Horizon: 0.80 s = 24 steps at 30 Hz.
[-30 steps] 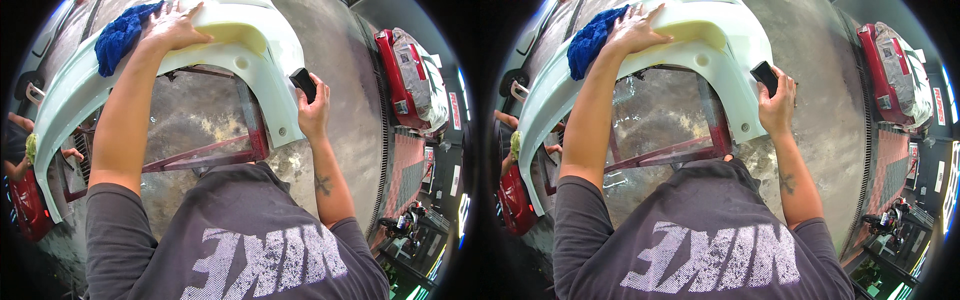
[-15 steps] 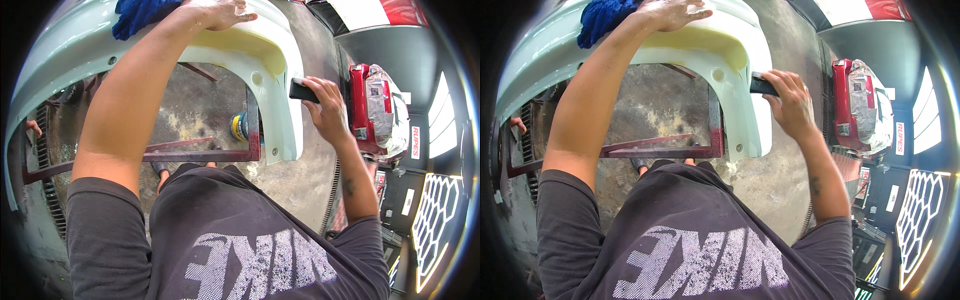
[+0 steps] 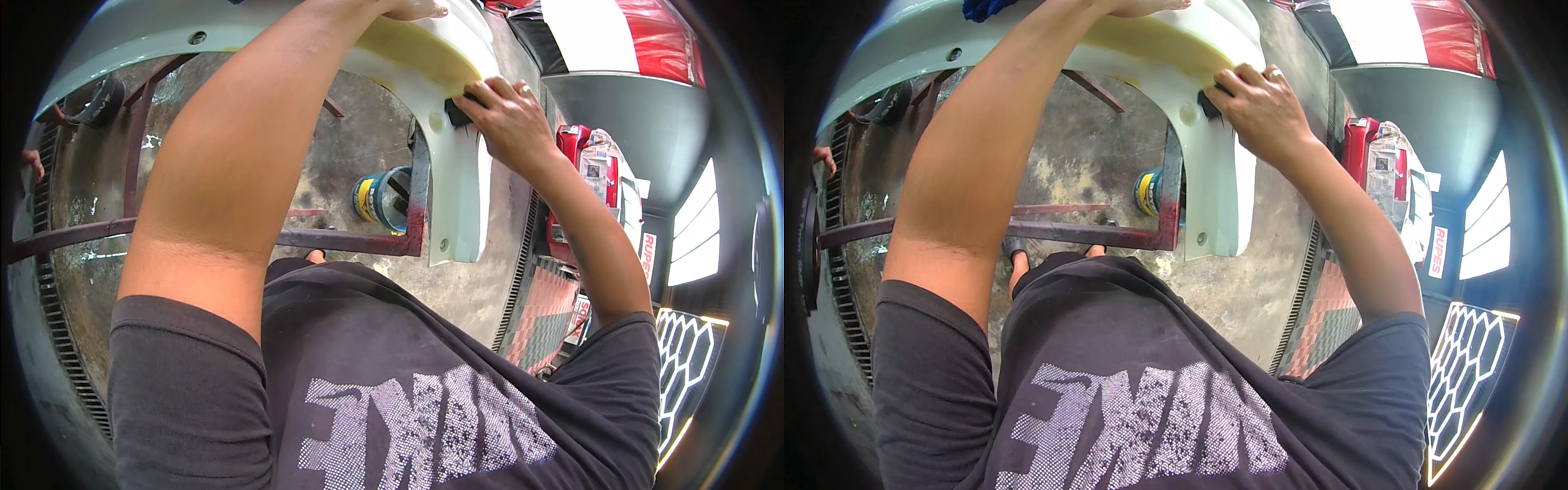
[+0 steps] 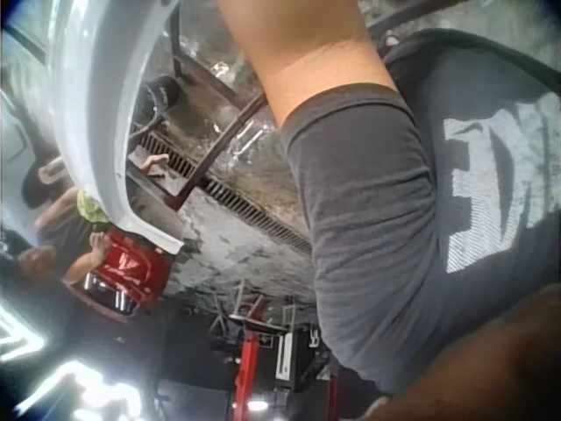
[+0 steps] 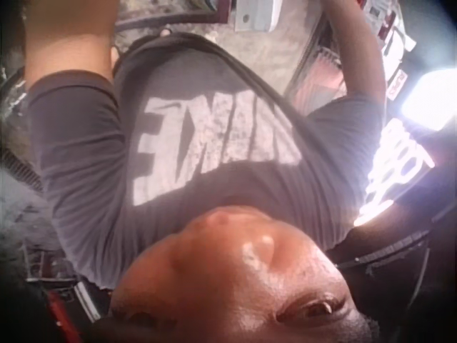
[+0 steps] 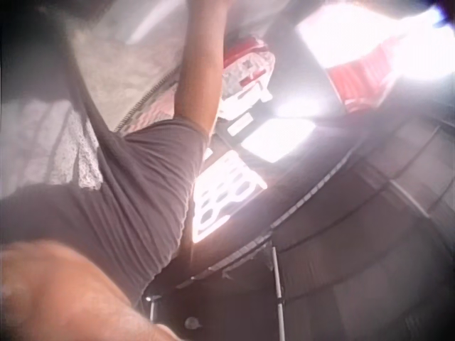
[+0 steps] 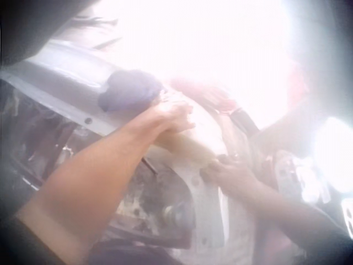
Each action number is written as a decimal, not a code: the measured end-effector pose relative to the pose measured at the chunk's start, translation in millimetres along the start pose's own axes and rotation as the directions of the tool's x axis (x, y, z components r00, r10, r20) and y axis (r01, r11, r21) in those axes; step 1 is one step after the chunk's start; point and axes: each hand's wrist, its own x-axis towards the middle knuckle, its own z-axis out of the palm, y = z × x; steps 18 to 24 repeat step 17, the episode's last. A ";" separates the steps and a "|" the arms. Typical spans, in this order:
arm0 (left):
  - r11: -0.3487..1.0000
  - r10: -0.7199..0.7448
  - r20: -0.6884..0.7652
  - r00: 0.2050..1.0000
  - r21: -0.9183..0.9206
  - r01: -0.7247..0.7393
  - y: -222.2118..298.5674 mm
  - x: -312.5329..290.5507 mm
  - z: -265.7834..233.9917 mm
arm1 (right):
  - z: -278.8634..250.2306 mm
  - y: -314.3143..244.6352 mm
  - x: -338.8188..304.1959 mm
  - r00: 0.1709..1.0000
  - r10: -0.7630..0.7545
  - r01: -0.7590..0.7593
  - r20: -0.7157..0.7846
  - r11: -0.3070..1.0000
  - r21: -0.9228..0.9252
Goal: The person scrubs a white car bumper with a black sponge and wipes it with a blue cloth. The person repeatedly dips the cloth into a bucket of water and continues scrubbing and wiping the bumper surface.
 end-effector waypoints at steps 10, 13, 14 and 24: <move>0.988 0.074 -0.238 0.968 0.147 -0.040 -13.0 13.8 37.7 | 0.9 13.2 6.4 0.998 -0.062 0.062 0.026 0.998 0.027; 0.982 0.024 -0.164 0.986 0.191 0.008 -17.6 21.6 39.9 | 2.5 9.4 15.1 0.999 -0.043 0.044 -0.018 0.997 0.067; 0.995 0.026 -0.116 0.993 0.104 -0.014 -17.2 21.3 36.4 | 0.5 5.4 1.2 0.999 -0.024 0.020 0.028 0.993 0.116; 0.998 0.044 -0.097 0.994 0.045 -0.039 -17.2 19.8 37.0 | -4.7 7.8 -20.2 0.997 -0.057 0.049 0.060 0.992 0.120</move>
